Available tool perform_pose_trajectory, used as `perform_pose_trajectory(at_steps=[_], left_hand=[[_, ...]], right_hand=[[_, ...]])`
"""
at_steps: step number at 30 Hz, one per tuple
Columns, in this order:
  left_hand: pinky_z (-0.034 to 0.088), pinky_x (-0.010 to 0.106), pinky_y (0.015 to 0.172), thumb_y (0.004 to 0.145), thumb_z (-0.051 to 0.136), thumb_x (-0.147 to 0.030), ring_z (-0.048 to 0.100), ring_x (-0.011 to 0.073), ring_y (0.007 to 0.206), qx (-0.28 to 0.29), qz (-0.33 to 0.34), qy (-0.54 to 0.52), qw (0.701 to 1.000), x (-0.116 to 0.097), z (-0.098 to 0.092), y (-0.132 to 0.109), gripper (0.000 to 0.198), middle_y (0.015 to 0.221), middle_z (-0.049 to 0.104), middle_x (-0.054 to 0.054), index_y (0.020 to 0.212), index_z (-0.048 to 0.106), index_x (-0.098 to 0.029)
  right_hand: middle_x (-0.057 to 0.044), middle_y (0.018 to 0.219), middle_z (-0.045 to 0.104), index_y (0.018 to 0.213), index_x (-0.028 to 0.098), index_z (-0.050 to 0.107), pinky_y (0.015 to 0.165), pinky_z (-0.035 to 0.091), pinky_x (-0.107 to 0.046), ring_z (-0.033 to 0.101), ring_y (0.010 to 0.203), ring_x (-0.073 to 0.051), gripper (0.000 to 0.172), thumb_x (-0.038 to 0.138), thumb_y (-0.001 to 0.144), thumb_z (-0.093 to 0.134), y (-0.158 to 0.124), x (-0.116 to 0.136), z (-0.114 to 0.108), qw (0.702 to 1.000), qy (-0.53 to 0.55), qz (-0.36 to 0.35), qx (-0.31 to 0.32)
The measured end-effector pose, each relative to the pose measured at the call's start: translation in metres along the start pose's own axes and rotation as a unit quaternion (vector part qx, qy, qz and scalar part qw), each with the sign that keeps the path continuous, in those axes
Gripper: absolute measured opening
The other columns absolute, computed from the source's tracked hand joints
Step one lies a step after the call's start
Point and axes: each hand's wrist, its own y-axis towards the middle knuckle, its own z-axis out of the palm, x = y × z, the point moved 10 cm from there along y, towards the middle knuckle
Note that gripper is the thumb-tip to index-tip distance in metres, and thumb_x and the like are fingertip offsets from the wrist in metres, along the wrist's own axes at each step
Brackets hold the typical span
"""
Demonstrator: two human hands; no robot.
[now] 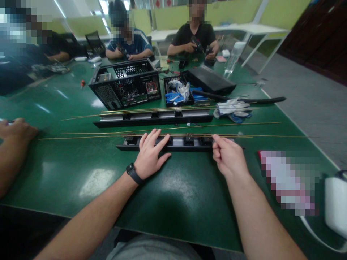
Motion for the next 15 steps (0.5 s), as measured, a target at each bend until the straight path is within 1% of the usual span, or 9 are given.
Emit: perform_pose_trajectory(at_steps=[4,7,15], left_hand=[[0.041,0.078,0.159,0.114,0.094,-0.029,0.056,0.0489,0.191,0.002,-0.001,0.000,1.000,-0.0004,0.0000,0.0004,0.076,0.200,0.064,0.021,0.187,0.073,-0.033],[0.042,0.078,0.158,0.115,0.094,-0.029,0.057,0.0484,0.191,0.002,0.001,-0.001,1.000,-0.0008,0.0000,0.0005,0.075,0.200,0.064,0.022,0.187,0.073,-0.032],[0.039,0.079,0.160,0.113,0.095,-0.029,0.055,0.0489,0.192,0.004,-0.006,-0.007,1.000,0.0018,0.0011,0.0001,0.077,0.200,0.063,0.021,0.187,0.073,-0.034]], right_hand=[[0.006,0.071,0.067,0.093,0.025,0.068,0.032,0.030,-0.014,0.048,0.042,-0.007,0.047,0.028,0.094,0.115,-0.0020,0.0007,0.0001,1.000,-0.010,0.008,-0.007],[0.006,0.070,0.066,0.094,0.025,0.070,0.032,0.029,-0.014,0.048,0.042,-0.007,0.044,0.028,0.095,0.113,-0.0020,0.0014,-0.0002,1.000,-0.008,0.008,-0.009],[0.007,0.070,0.065,0.099,0.025,0.074,0.031,0.029,-0.014,0.048,0.041,-0.007,0.040,0.027,0.095,0.114,-0.0001,-0.0015,-0.0010,1.000,0.000,0.013,-0.004]])
